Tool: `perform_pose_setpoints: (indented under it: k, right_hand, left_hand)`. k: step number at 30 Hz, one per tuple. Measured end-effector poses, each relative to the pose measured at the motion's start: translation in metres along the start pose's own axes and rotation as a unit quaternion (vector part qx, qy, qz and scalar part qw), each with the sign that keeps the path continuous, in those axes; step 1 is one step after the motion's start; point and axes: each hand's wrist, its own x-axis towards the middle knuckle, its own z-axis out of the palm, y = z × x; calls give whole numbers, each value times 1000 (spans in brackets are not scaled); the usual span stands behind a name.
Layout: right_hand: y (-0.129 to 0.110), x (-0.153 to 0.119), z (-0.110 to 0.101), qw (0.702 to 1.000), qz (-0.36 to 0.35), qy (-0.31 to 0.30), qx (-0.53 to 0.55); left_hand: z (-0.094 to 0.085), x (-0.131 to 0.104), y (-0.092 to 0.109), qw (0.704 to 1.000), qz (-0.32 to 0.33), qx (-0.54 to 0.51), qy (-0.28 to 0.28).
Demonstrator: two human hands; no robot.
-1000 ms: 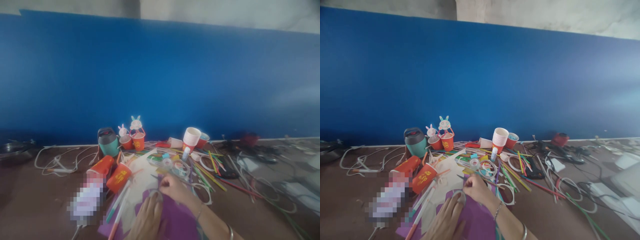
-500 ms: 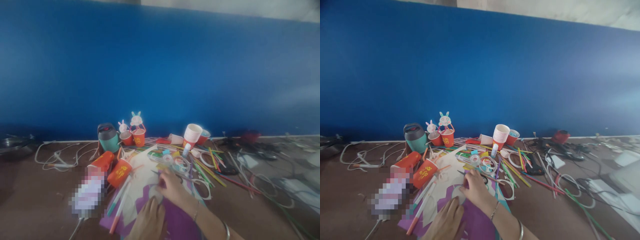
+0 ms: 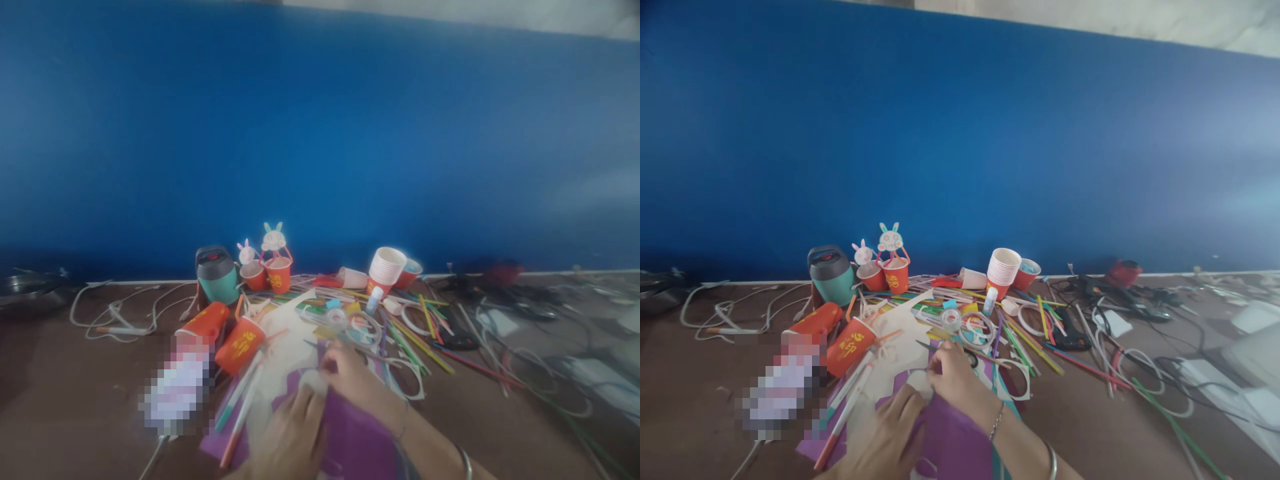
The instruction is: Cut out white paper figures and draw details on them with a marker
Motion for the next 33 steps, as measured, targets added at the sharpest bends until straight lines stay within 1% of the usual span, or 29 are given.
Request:
perform_pose_setpoints:
  k: [1,2,3,4,5,6,7,10,12,15,18,21,27,33]
  right_hand:
    - [-2,1,-4,999,3,-17,36]
    - [-4,2,-8,997,10,-36,72]
    - [-6,3,-13,993,20,-56,103]
    - [-9,4,-17,989,33,-70,129]
    - [-11,4,-20,985,46,-79,148]
    - [-13,4,-23,982,55,-80,159]
    - [-15,4,-25,982,58,-75,164]
    - [-19,2,-26,985,41,-50,161]
    - [-19,1,-24,985,24,-45,166]
    - [-17,2,-20,981,1,-44,189]
    - [-13,3,-13,978,-5,-42,204]
    - [-9,3,-6,977,5,-40,208]
    - [-8,3,0,971,11,-43,237]
    - [-11,2,-2,970,9,-42,241]
  left_hand:
    - [-2,2,-5,998,-4,-32,51]
    - [-4,4,-10,991,-11,-59,122]
    - [-5,7,-15,977,-36,-84,193]
    - [-6,11,-20,958,-74,-118,251]
    - [-7,15,-25,944,-108,-169,260]
    - [-8,19,-28,930,-138,-231,252]
    - [-8,23,-31,911,-161,-305,225]
    - [-7,32,-34,844,-192,-474,161]
    - [-7,34,-32,811,-197,-532,145]
    - [-11,35,-29,783,-209,-566,151]
    - [-15,35,-27,772,-218,-572,172]
    - [-17,34,-25,771,-219,-568,188]
    - [-18,33,-22,778,-205,-567,176]
    - [-17,33,-22,771,-205,-579,170]
